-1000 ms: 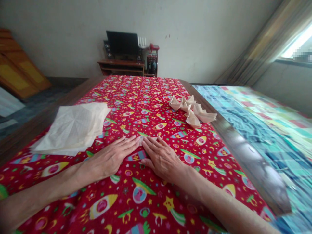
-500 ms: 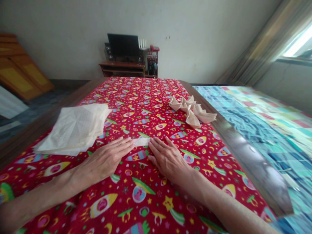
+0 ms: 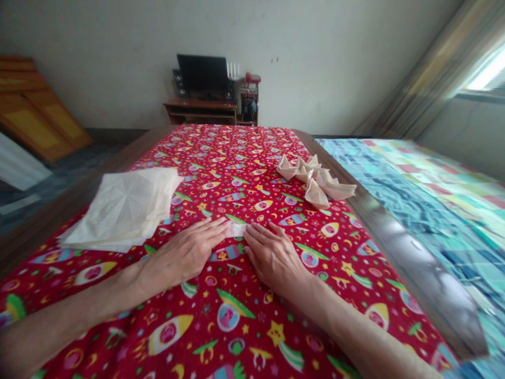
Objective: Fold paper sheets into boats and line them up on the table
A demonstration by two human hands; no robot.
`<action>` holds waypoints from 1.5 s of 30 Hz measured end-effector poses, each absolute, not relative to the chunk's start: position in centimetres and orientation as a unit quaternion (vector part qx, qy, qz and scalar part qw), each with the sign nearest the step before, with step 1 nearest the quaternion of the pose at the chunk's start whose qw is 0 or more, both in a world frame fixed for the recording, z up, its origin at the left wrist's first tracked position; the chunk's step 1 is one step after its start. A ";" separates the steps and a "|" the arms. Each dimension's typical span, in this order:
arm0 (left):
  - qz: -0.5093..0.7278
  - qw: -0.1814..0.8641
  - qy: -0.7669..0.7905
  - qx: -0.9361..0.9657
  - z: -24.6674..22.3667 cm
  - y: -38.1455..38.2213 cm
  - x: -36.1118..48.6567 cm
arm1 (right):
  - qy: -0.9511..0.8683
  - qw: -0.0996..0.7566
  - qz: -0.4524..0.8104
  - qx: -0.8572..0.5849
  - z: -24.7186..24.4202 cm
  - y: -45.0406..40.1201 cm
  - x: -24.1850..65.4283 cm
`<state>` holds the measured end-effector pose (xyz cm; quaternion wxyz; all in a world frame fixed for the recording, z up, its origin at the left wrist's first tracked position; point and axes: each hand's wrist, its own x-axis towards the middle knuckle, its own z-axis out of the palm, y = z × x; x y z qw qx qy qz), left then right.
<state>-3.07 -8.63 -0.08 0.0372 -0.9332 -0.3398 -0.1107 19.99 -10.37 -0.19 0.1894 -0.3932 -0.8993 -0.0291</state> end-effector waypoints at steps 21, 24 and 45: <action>-0.265 -0.029 -0.369 -0.891 -0.6 -6.7 -4.2 | -0.875 0.270 -0.007 -0.401 -1.8 -7.7 20.8; -0.294 -0.054 -0.365 -0.882 -0.8 -6.6 -4.3 | -0.877 0.251 0.012 -0.410 -1.9 -7.4 20.9; -0.293 -0.241 -0.535 -0.755 0.2 -7.8 -2.5 | -0.911 0.223 -0.099 -0.334 1.0 -9.6 15.4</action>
